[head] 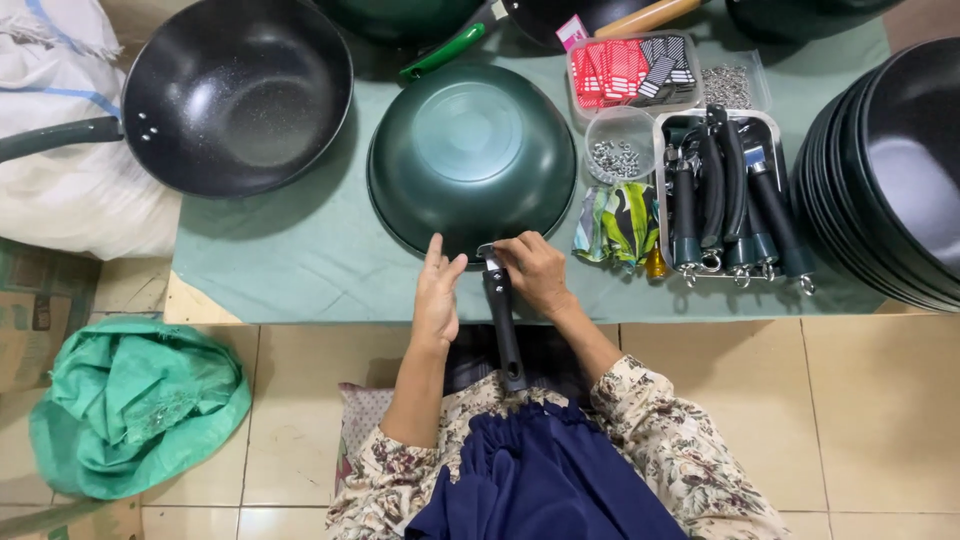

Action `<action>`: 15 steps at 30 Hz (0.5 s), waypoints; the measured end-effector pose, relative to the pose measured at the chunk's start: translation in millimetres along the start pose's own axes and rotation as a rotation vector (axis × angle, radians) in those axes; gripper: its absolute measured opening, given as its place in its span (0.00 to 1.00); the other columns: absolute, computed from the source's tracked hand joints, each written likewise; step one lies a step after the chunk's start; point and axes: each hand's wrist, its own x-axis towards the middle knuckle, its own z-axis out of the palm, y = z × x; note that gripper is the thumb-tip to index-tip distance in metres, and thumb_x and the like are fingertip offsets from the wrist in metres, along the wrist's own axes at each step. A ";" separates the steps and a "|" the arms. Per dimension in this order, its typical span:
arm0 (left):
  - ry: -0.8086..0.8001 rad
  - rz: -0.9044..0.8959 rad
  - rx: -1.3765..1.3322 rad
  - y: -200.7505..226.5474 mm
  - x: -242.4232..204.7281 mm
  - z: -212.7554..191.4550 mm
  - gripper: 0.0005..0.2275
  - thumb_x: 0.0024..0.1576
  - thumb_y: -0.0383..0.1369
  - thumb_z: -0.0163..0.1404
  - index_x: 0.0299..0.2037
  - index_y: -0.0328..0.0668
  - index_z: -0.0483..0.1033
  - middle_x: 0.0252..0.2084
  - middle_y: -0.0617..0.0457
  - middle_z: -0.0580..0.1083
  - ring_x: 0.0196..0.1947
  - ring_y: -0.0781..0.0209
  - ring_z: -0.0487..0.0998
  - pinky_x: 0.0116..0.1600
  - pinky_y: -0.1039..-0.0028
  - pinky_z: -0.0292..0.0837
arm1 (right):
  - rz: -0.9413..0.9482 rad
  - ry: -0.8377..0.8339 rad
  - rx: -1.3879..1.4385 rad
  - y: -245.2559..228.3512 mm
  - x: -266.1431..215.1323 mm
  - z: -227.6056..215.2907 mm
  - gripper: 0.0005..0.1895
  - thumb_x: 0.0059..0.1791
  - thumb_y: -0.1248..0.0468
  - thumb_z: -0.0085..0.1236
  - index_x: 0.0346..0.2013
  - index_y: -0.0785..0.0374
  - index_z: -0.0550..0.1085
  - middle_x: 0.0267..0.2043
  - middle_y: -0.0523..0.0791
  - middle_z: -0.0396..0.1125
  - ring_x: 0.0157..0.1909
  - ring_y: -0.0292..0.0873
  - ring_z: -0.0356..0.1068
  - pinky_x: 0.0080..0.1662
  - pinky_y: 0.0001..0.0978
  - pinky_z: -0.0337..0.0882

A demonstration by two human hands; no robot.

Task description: Assembling wok handles using a screwdriver and cleaning the woks with a sponge.

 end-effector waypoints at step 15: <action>-0.314 0.945 1.089 -61.6 160.1 168.2 0.09 0.62 0.29 0.52 0.47 0.58 0.82 0.57 0.52 0.73 0.62 0.49 0.70 0.62 0.59 0.69 | 0.059 0.001 -0.639 230.6 57.3 -90.9 0.02 0.47 0.59 0.66 0.32 0.52 0.81 0.36 0.41 0.64 0.42 0.46 0.64 0.38 0.37 0.64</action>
